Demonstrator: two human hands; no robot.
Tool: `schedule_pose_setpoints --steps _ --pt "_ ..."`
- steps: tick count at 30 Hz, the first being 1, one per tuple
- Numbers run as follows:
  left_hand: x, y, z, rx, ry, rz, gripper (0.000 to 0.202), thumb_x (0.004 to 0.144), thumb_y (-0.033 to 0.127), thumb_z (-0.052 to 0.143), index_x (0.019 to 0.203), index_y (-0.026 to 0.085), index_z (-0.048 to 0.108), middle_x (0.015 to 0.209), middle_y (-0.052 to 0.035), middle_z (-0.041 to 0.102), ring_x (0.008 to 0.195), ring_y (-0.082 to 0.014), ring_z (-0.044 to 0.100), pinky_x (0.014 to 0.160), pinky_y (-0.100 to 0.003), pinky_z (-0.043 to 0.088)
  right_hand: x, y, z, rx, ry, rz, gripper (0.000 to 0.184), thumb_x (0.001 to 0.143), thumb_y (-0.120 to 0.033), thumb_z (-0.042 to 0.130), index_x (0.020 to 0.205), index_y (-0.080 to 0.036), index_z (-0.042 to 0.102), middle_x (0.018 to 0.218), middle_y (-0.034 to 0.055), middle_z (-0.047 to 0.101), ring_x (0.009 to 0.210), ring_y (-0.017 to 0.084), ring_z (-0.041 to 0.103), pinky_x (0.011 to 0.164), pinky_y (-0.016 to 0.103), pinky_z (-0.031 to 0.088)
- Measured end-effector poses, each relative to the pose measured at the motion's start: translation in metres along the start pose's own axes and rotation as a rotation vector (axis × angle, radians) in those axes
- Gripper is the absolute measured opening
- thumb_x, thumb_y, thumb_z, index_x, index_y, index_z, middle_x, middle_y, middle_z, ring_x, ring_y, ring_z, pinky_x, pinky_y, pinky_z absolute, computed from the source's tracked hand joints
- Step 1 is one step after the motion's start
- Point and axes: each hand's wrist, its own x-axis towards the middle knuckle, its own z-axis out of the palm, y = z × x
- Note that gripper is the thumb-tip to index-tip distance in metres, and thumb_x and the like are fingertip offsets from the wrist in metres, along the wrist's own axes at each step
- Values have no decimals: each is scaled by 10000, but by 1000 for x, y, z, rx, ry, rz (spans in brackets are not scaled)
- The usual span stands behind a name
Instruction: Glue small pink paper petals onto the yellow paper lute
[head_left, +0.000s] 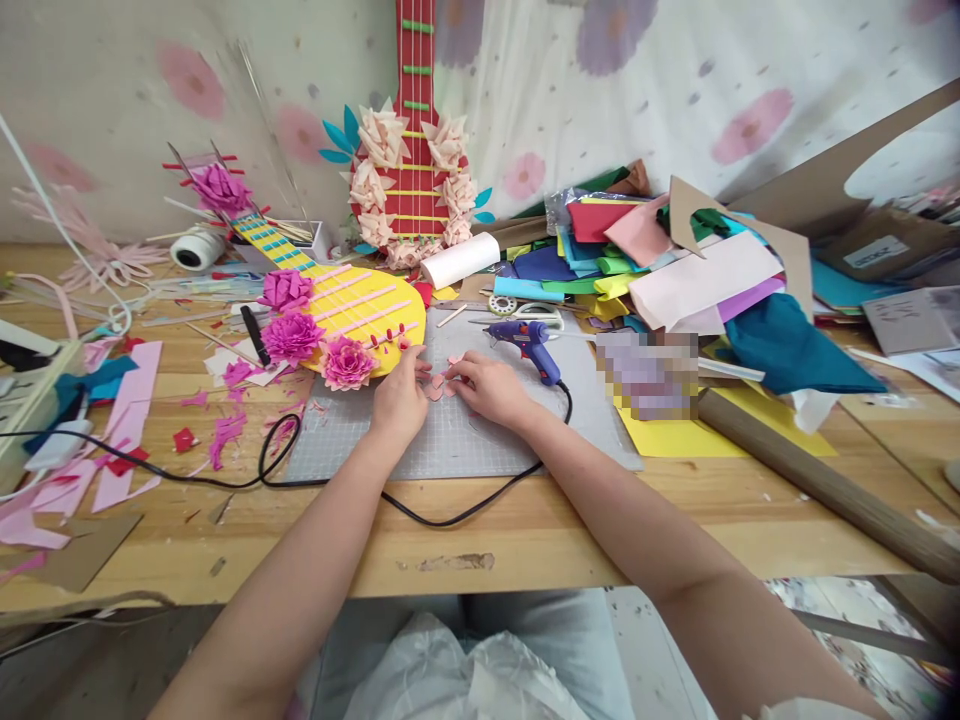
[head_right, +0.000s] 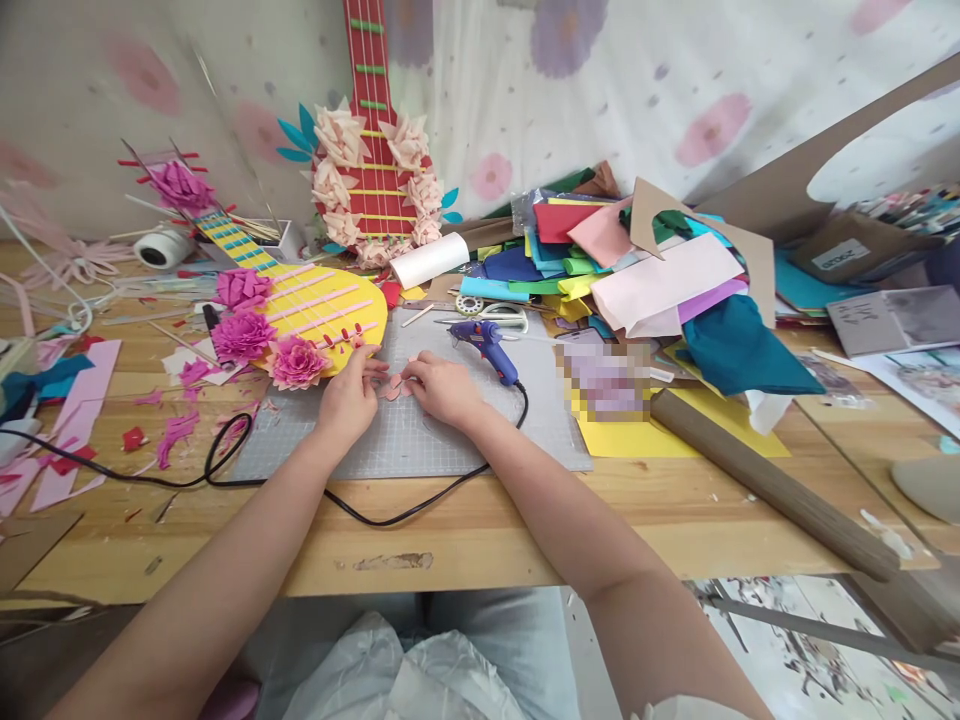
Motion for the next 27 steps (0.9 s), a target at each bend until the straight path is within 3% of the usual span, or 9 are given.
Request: schedule_pose_setpoints --steps 6,12,18,20,23,27 --pt "1 -7 8 -75 2 95 524 738 -56 365 1186 190 479 1064 -65 679 986 -146 643 881 -316 491 0 18 1 41 201 226 223 881 -257 475 967 -208 676 982 65 679 880 204 595 684 298 399" --pt "1 -7 9 -131 -1 60 359 852 138 454 1205 195 486 1044 -56 695 886 -152 673 803 -297 513 9 19 7 -73 121 196 293 902 -319 455 1082 -221 664 1025 94 669 890 238 605 648 317 393" --pt "3 -8 11 -155 26 58 340 835 121 464 1169 175 498 1033 -62 690 869 -134 677 815 -282 513 13 24 9 -94 152 245 283 888 -281 459 977 -195 713 972 105 682 870 229 612 679 315 399" --pt "3 -8 13 -166 19 60 353 828 94 453 1169 177 494 1034 -63 687 853 -132 678 815 -292 518 12 27 8 26 218 293 265 869 -275 480 958 -193 716 953 90 690 857 210 608 696 305 404" --pt "2 -7 15 -210 22 68 355 824 93 456 1164 188 495 1036 -64 675 839 -127 670 780 -290 533 10 27 4 409 258 361 245 815 -340 542 875 -180 718 824 57 691 752 170 586 663 278 402" --pt "2 -6 16 -255 57 132 359 781 165 568 1139 171 532 1073 -87 620 789 -112 635 692 -254 537 4 19 -3 922 20 371 350 696 -469 616 811 -149 702 537 -23 525 484 80 384 473 233 266"
